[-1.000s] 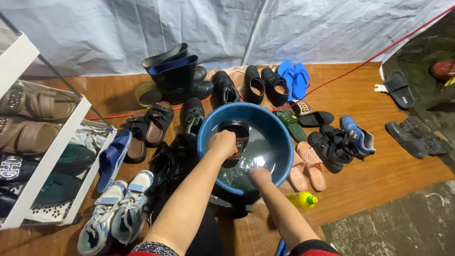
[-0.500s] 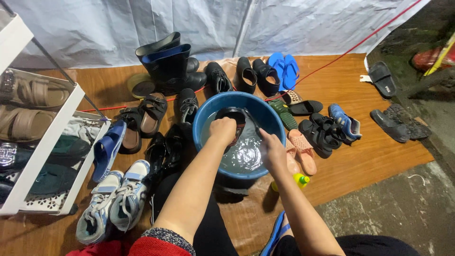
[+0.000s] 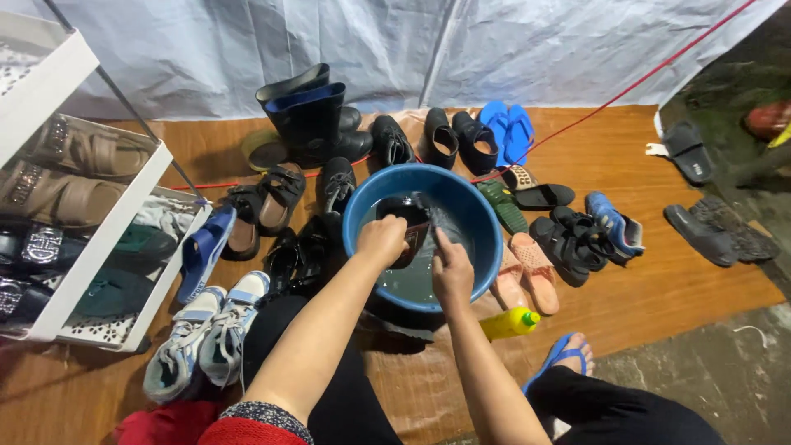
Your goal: Washing a black shoe by hand in a blue basin of water on the floor.
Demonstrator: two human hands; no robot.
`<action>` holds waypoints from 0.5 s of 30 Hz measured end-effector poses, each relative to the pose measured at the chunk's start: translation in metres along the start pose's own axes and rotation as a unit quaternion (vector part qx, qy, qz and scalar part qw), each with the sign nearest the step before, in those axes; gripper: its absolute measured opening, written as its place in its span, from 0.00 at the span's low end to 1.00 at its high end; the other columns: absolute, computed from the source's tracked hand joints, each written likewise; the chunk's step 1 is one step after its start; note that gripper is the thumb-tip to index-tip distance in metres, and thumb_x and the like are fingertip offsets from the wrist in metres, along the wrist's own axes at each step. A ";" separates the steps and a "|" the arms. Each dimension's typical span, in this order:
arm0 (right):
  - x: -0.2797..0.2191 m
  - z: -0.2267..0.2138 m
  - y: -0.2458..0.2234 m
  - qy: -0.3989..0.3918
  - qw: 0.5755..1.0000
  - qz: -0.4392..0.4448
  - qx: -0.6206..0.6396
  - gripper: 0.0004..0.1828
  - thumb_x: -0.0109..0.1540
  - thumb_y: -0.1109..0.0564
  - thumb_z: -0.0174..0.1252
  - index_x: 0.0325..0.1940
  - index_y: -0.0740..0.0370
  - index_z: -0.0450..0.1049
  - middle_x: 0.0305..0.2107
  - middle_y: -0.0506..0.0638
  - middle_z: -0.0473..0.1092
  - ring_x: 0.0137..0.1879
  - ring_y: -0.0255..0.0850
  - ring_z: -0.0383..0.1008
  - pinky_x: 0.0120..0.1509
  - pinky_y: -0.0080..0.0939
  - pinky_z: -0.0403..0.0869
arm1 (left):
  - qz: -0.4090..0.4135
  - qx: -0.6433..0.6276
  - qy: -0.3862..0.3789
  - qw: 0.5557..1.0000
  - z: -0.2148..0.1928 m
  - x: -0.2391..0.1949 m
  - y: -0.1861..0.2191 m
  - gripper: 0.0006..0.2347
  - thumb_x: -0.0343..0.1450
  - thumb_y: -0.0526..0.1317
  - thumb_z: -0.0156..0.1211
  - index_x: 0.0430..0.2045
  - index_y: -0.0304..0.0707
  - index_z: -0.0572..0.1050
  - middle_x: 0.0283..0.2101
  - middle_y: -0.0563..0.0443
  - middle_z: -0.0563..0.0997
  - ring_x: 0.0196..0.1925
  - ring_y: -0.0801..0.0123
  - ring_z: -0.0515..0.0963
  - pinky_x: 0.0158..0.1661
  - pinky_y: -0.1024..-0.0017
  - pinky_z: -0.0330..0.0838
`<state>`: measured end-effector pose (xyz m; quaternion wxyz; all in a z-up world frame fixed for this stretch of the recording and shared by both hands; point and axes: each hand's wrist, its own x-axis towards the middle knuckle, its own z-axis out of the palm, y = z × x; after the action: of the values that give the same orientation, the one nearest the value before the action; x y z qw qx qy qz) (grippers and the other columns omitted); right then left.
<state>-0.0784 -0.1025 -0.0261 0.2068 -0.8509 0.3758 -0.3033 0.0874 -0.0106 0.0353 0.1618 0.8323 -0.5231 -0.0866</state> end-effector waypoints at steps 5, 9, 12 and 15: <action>0.005 0.018 0.050 -0.041 0.994 0.095 -0.035 0.25 0.63 0.48 0.53 0.65 0.26 0.72 0.36 0.53 0.72 0.48 0.52 0.77 0.54 0.52 0.77 | -0.067 -0.020 -0.033 0.997 -0.016 0.000 -0.001 0.12 0.69 0.41 0.64 0.44 0.36 0.79 0.42 0.39 0.82 0.47 0.41 0.84 0.47 0.50 0.79; 0.007 -0.002 -0.009 -0.007 0.998 0.029 0.049 0.26 0.65 0.51 0.52 0.67 0.30 0.70 0.36 0.50 0.72 0.49 0.49 0.76 0.53 0.49 0.75 | -0.110 -0.017 -0.065 0.992 -0.018 0.006 0.000 0.11 0.71 0.43 0.62 0.44 0.38 0.78 0.44 0.40 0.82 0.49 0.41 0.83 0.50 0.50 0.79; 0.006 0.018 -0.009 0.012 0.996 -0.010 0.092 0.25 0.66 0.53 0.53 0.67 0.34 0.72 0.34 0.50 0.73 0.46 0.49 0.77 0.52 0.46 0.75 | -0.151 -0.051 -0.086 0.984 -0.010 0.008 -0.005 0.13 0.72 0.45 0.60 0.47 0.42 0.76 0.48 0.42 0.81 0.51 0.41 0.82 0.50 0.48 0.78; 0.006 0.032 0.019 0.037 0.987 0.037 0.153 0.24 0.64 0.57 0.57 0.63 0.37 0.76 0.32 0.54 0.74 0.44 0.48 0.78 0.52 0.45 0.75 | -0.157 -0.107 -0.084 0.978 -0.034 -0.004 0.006 0.12 0.71 0.47 0.60 0.44 0.43 0.77 0.47 0.42 0.81 0.53 0.41 0.81 0.51 0.49 0.77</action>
<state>-0.0635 -0.1150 -0.0583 0.3318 -0.7831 0.3631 -0.3807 0.0911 -0.0034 0.0695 0.1896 0.8717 -0.3854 -0.2359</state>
